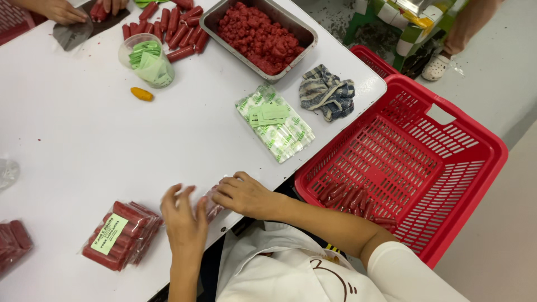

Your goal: The person places small sausages into clear plastic bags, adds a green label to each, and stacks the finished packages on a white table. The person repeatedly takes sausages from a red basket, fills the bags, and organizes the completed packs.

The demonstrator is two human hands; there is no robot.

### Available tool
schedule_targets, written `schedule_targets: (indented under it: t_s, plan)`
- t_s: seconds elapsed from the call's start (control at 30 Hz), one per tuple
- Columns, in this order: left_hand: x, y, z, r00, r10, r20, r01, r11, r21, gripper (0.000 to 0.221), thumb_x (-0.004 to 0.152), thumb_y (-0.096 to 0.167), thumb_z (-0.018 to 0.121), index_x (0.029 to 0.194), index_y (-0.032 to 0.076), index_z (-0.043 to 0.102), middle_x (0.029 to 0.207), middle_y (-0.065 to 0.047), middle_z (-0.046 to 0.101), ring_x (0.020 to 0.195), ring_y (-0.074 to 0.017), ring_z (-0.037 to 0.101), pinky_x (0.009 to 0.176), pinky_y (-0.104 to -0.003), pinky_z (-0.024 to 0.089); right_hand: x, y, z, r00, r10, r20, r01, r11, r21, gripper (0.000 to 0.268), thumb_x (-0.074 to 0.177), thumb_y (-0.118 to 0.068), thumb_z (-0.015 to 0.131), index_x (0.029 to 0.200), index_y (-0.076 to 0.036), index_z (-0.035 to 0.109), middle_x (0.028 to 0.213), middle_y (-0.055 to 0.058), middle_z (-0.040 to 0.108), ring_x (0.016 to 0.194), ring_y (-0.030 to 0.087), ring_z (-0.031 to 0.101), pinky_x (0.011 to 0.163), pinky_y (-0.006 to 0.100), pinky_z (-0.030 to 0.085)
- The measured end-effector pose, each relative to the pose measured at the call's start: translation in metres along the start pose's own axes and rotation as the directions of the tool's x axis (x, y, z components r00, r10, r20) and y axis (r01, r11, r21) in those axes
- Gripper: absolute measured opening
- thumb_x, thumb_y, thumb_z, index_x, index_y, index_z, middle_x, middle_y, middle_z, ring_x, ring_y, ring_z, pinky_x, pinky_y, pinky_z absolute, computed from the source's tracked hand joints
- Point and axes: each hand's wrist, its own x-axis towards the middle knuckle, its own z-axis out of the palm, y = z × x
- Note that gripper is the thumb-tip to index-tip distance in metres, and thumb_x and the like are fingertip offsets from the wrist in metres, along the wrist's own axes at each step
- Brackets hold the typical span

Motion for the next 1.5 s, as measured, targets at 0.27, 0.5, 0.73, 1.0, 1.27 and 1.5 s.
schedule_targets:
  t_s: [0.27, 0.5, 0.73, 1.0, 1.27, 1.5]
  plan:
    - [-0.020, -0.024, 0.008, 0.973, 0.232, 0.019, -0.232, 0.973, 0.018, 0.026, 0.100, 0.008, 0.060, 0.126, 0.008, 0.060, 0.116, -0.009, 0.063, 0.097, -0.0248, 0.062, 0.087, -0.037, 0.050, -0.006, 0.033, 0.040, 0.972, 0.122, 0.201, -0.212, 0.824, 0.525, 0.038, 0.098, -0.036, 0.067, 0.124, -0.008, 0.060, 0.103, 0.007, 0.071, 0.096, 0.027, 0.068, 0.087, 0.046, 0.050]
    - [-0.023, -0.045, 0.022, 0.978, 0.190, -0.085, -0.200, 0.971, -0.133, 0.044, 0.097, -0.001, 0.060, 0.140, 0.005, 0.051, 0.123, -0.013, 0.060, 0.116, -0.0313, 0.062, 0.100, -0.042, 0.051, -0.025, 0.031, 0.070, 0.961, 0.252, 0.115, -0.269, 0.754, 0.600, 0.061, 0.096, -0.005, 0.065, 0.151, -0.008, 0.040, 0.114, 0.013, 0.068, 0.105, 0.034, 0.066, 0.097, 0.048, 0.051]
    - [-0.052, -0.036, 0.014, 0.988, 0.024, -0.150, -0.064, 0.962, -0.265, 0.065, 0.102, 0.009, 0.055, 0.158, -0.002, 0.024, 0.137, -0.039, 0.051, 0.121, -0.0589, 0.054, 0.100, -0.064, 0.048, -0.007, 0.008, 0.023, 0.887, 0.379, 0.262, -0.448, 0.575, 0.684, 0.052, 0.101, -0.019, 0.068, 0.144, 0.001, 0.048, 0.143, 0.023, 0.057, 0.106, 0.040, 0.070, 0.095, 0.053, 0.054]
    - [-0.076, -0.016, -0.073, 0.883, 0.067, -0.465, 0.023, 0.982, 0.185, 0.055, 0.111, 0.027, 0.046, 0.160, 0.009, 0.031, 0.122, -0.018, 0.055, 0.111, -0.0429, 0.065, 0.086, -0.050, 0.058, 0.059, -0.052, 0.042, 0.938, 0.255, 0.235, -0.337, 0.513, 0.789, 0.059, 0.106, -0.009, 0.059, 0.156, -0.006, 0.026, 0.103, 0.014, 0.067, 0.080, 0.026, 0.070, 0.076, 0.038, 0.057]
    - [-0.047, -0.086, -0.110, 0.768, 0.103, -0.632, 0.232, 0.875, 0.424, 0.042, 0.110, 0.033, 0.050, 0.145, 0.008, 0.047, 0.098, -0.005, 0.051, 0.086, -0.0295, 0.068, 0.073, -0.041, 0.059, 0.159, -0.089, 0.071, 0.926, 0.272, 0.263, -0.377, 0.720, 0.582, 0.030, 0.112, -0.035, 0.049, 0.139, -0.020, 0.050, 0.089, 0.004, 0.069, 0.081, 0.024, 0.071, 0.079, 0.041, 0.057]
    - [-0.059, -0.079, -0.125, 0.810, -0.317, -0.493, 0.359, 0.933, -0.010, 0.055, 0.112, 0.050, 0.040, 0.152, 0.013, 0.037, 0.126, -0.023, 0.045, 0.122, -0.0500, 0.050, 0.097, -0.062, 0.048, 0.161, -0.079, 0.068, 0.816, 0.307, 0.490, -0.559, 0.635, 0.533, 0.047, 0.111, -0.050, 0.046, 0.148, -0.022, 0.046, 0.117, 0.013, 0.058, 0.113, 0.031, 0.059, 0.100, 0.051, 0.049]
